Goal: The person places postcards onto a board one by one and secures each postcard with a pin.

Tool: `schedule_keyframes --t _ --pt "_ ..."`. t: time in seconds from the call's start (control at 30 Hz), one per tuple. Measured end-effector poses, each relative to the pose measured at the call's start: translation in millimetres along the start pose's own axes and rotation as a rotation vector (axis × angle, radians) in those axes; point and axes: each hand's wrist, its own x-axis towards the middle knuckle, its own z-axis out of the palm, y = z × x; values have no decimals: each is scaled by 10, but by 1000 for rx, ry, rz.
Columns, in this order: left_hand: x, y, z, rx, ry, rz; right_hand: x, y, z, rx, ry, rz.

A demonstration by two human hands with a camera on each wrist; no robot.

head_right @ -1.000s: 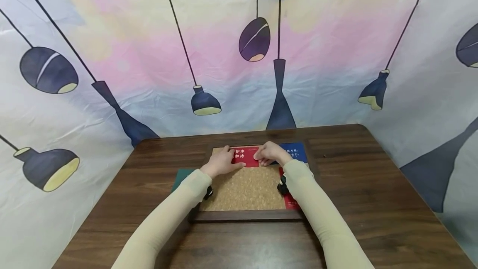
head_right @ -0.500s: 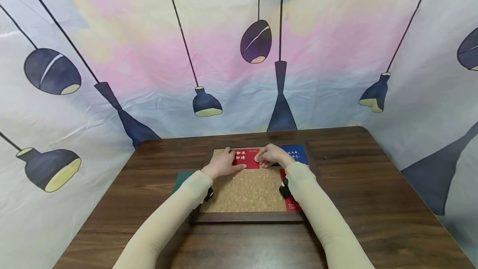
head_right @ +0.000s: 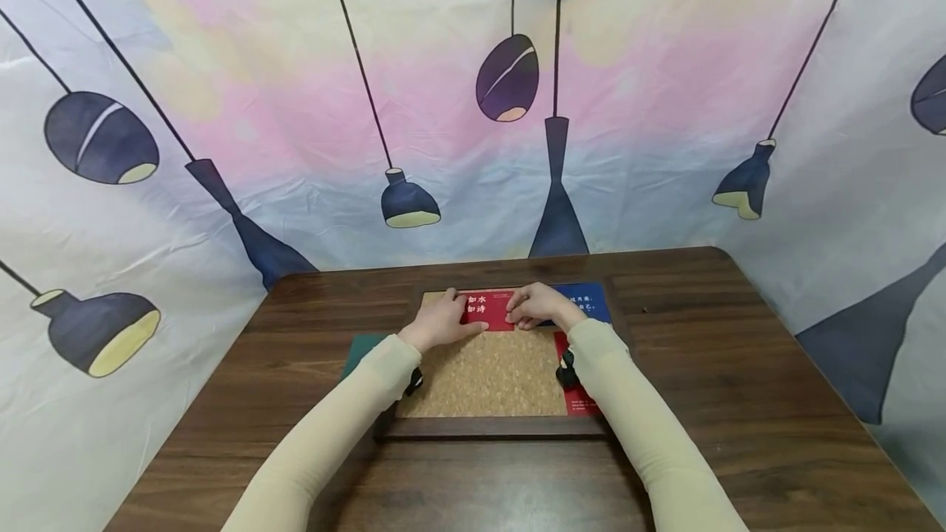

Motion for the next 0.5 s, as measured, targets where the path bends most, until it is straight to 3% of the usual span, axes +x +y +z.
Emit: schedule_keyframes --t 0.5 --pt "5 2 11 6 2 -6 -60 -24 49 -85 69 -41"
